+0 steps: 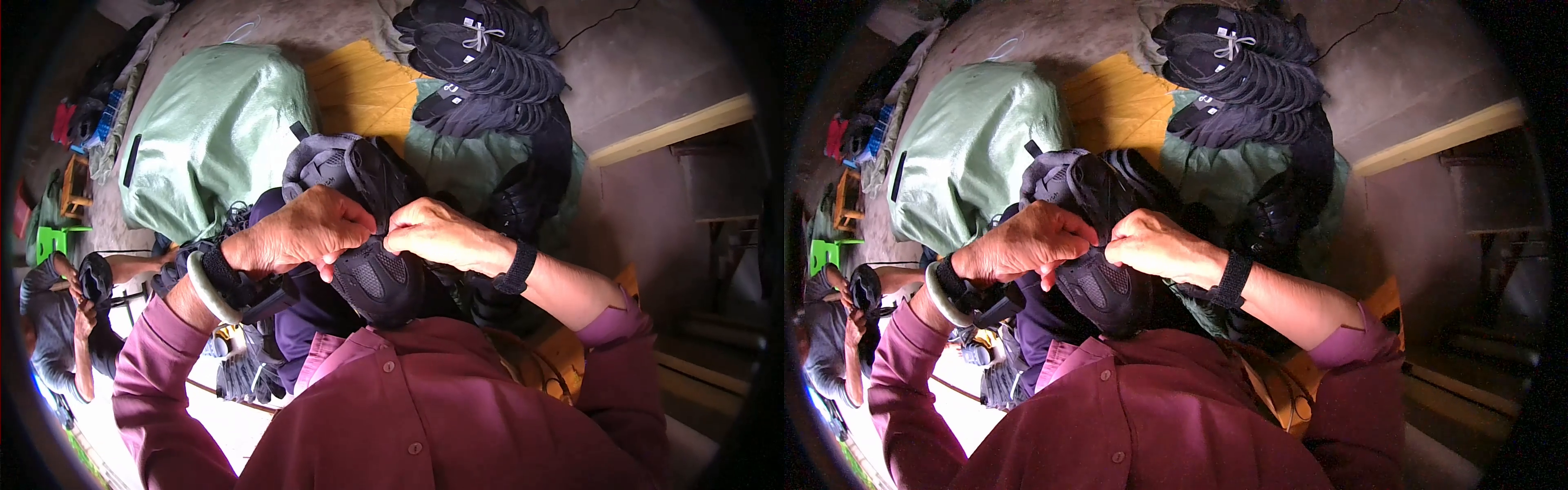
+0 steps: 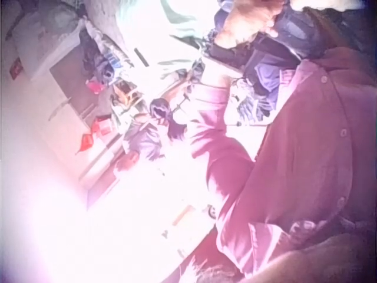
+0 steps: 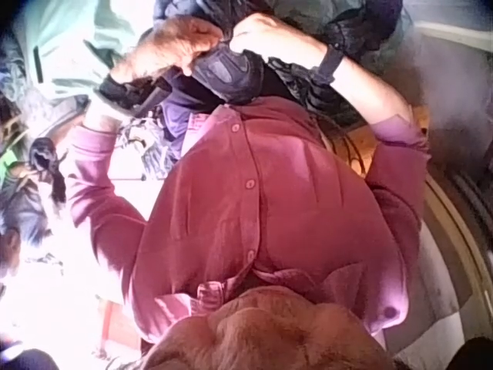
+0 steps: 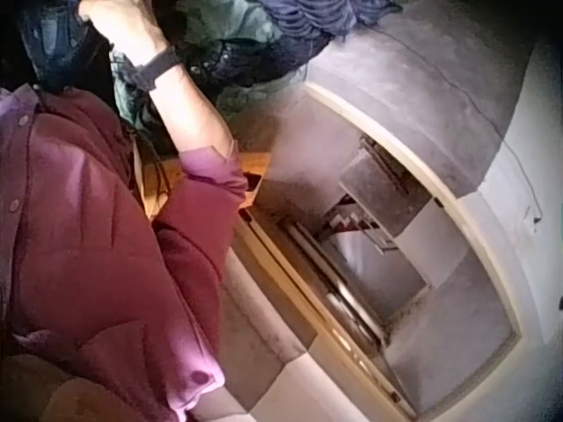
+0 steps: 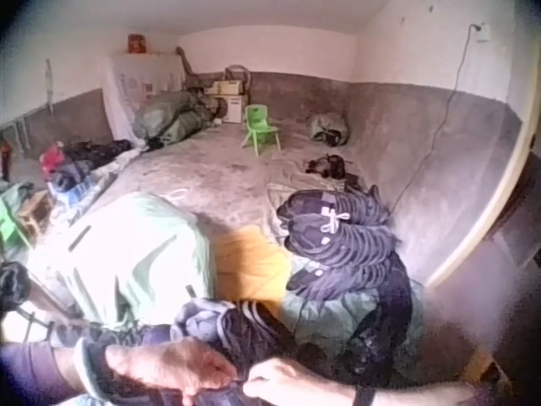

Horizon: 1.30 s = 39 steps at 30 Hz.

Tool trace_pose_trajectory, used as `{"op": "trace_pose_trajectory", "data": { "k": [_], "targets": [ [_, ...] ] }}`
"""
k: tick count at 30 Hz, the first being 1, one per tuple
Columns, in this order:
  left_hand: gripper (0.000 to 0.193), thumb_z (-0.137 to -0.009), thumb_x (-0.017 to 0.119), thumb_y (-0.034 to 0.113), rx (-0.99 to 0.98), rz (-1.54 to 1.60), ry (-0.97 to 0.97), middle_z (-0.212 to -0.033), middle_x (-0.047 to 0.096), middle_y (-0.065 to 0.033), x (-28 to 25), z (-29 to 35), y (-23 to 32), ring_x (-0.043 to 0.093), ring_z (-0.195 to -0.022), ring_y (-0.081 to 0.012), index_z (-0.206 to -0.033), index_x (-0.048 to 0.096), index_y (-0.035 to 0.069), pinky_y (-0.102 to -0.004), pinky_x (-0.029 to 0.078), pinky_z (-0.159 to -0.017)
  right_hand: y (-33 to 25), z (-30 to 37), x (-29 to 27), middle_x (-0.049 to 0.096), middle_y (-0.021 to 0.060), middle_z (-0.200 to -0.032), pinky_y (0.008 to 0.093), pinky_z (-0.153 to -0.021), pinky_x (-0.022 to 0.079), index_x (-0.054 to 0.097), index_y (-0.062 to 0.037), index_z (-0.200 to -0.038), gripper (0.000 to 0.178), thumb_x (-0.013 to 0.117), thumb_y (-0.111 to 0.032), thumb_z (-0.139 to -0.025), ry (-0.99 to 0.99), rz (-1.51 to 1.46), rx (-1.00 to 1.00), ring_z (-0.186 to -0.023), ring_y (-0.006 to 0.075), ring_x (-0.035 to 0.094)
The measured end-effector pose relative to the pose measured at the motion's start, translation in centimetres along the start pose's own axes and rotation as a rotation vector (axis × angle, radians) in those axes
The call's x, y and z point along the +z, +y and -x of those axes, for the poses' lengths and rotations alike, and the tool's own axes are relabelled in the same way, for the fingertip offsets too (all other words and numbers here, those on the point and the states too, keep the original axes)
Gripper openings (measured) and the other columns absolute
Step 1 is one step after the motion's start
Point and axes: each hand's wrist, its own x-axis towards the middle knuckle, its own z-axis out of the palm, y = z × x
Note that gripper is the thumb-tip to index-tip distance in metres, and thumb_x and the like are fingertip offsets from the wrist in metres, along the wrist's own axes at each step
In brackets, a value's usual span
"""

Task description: Lacing black athletic shoes in a workshop environment.

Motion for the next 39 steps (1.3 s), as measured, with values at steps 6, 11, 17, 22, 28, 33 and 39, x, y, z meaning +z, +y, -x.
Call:
{"op": "trace_pose_trajectory", "data": {
  "k": [6,11,17,22,28,33,39],
  "targets": [
    [0.023,-0.091,0.067,0.016,0.058,0.043,0.073,-0.074,0.061,-0.0011,1.0,0.0,-0.5,0.06,-0.057,-0.01,-0.098,0.071,-0.005,-0.0249,0.055,-0.05,-0.5,0.6,0.8,0.053,-0.0024,-0.068,0.0257,-0.055,0.04,0.067,-0.001,-0.088,0.021,0.067,-0.022,-0.092,0.064,-0.046,0.053,-0.063,0.0066,0.05],
    [0.021,-0.089,0.067,0.015,0.044,-0.066,0.109,-0.075,0.06,-0.0025,1.3,-0.5,-0.8,0.06,-0.06,-0.0111,-0.093,0.068,-0.006,-0.0261,0.056,-0.052,-1.1,1.8,-0.1,0.059,-0.0011,-0.079,0.0258,-0.061,0.048,0.067,-0.0015,-0.096,0.027,0.063,-0.028,-0.102,-0.071,-0.116,0.103,-0.069,0.0075,0.055],
    [0.022,-0.089,0.069,0.015,0.071,-0.023,0.106,-0.073,0.061,-0.0017,1.4,-0.8,-1.2,0.059,-0.061,-0.0105,-0.099,0.07,-0.004,-0.0263,0.056,-0.051,-0.3,1.9,-0.3,0.064,0.0037,-0.082,0.0265,-0.065,0.055,0.067,-0.0005,-0.097,0.028,0.065,-0.029,-0.1,-0.064,-0.216,0.083,-0.075,0.0104,0.063],
    [0.023,-0.091,0.07,0.018,-0.002,-0.118,0.038,-0.072,0.06,-0.0008,0.7,-1.1,-0.7,0.059,-0.061,-0.0097,-0.103,0.071,-0.002,-0.0262,0.054,-0.049,0.1,1.4,-0.1,0.065,0.0042,-0.077,0.0281,-0.064,0.053,0.068,0.0003,-0.095,0.028,0.071,-0.027,-0.096,-0.005,-0.117,0.05,-0.074,0.0119,0.063],
    [0.027,-0.091,0.069,0.019,-0.057,-0.17,0.023,-0.07,0.059,-0.0004,0.7,-1.3,-0.4,0.06,-0.061,-0.0104,-0.11,0.068,-0.001,-0.0265,0.053,-0.049,0.7,1.2,1.3,0.068,0.0071,-0.077,0.0318,-0.068,0.051,0.069,0.001,-0.089,0.022,0.075,-0.02,-0.093,0.175,0.03,-0.112,-0.074,0.0141,0.064],
    [0.027,-0.09,0.065,0.016,-0.071,-0.182,-0.019,-0.073,0.061,-0.0014,0.5,-1.6,0.1,0.061,-0.063,-0.012,-0.11,0.067,-0.001,-0.028,0.056,-0.05,0.6,0.8,2.1,0.067,0.0049,-0.077,0.0288,-0.067,0.049,0.068,0.0012,-0.089,0.02,0.074,-0.017,-0.094,0.245,0.016,-0.155,-0.073,0.0099,0.06],
    [0.022,-0.089,0.063,0.013,-0.061,-0.269,0.018,-0.077,0.064,-0.005,1.1,-1.1,0.8,0.068,-0.069,-0.0182,-0.105,0.067,-0.001,-0.0335,0.06,-0.054,0.0,1.9,0.9,0.067,0.0043,-0.083,0.0297,-0.07,0.052,0.067,0.0028,-0.097,0.021,0.07,-0.018,-0.097,0.073,-0.058,-0.106,-0.074,0.0112,0.061]
  ]
}}
